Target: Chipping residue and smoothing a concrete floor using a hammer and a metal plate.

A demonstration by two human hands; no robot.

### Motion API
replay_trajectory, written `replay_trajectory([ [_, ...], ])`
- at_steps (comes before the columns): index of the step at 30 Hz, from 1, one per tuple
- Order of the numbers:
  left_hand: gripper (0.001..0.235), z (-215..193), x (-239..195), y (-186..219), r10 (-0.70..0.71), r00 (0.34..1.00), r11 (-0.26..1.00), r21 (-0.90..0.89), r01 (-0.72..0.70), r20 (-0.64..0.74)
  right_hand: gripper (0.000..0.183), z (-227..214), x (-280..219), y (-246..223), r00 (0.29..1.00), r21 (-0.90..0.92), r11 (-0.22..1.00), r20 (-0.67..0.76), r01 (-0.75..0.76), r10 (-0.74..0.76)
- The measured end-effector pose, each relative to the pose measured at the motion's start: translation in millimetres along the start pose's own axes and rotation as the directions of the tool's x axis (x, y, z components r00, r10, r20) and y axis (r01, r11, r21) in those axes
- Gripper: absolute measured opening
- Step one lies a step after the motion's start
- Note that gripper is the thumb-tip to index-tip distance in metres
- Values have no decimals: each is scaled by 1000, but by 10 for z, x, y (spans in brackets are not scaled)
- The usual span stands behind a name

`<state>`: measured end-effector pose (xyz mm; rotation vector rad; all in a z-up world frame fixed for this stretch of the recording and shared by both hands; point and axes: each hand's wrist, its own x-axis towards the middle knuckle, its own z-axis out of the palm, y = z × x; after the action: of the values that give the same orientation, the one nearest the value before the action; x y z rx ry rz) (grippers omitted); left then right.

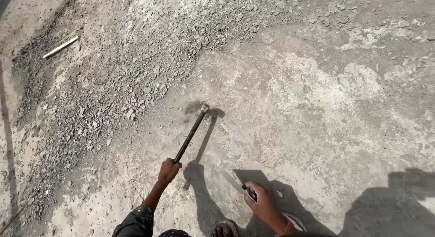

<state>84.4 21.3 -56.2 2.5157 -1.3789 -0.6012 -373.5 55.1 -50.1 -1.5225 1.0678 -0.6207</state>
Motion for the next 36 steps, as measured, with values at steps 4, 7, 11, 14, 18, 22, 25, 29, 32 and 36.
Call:
replay_trajectory([
  [4,29,-674,-555,1321,-183,971,927,-302,223,156,30,80,-122,-34,992,-32,993,58,-113,114],
  [7,30,-811,-397,1869,67,995,836,-549,-16,72,28,114,50,-69,991,-44,995,95,-89,93],
  [11,37,-27,-168,1073,185,952,876,-398,-273,-245,25,31,-19,6,996,13,999,84,-36,34],
  [14,32,310,-131,346,28,996,990,-136,-39,-80,24,-111,-39,-5,999,41,998,30,-38,37],
  [18,29,-370,-418,929,-122,988,930,-336,148,98,30,-13,-139,91,969,53,969,59,-242,239],
  [22,29,-624,-551,1717,-31,999,810,-586,37,21,32,60,52,110,984,44,985,79,-164,160],
  [25,37,-48,-450,1248,109,979,684,-701,-201,-174,27,58,27,54,985,49,995,152,-89,81],
  [29,32,259,-244,300,204,973,940,-257,-225,-107,25,-45,-14,72,983,21,994,153,-105,100],
  [32,31,-414,-265,1047,1,997,921,-389,29,77,24,34,-91,205,979,21,987,126,-161,157],
  [36,27,-1160,-299,2113,163,928,612,-703,-362,-335,29,22,40,65,981,1,991,146,-132,130],
])
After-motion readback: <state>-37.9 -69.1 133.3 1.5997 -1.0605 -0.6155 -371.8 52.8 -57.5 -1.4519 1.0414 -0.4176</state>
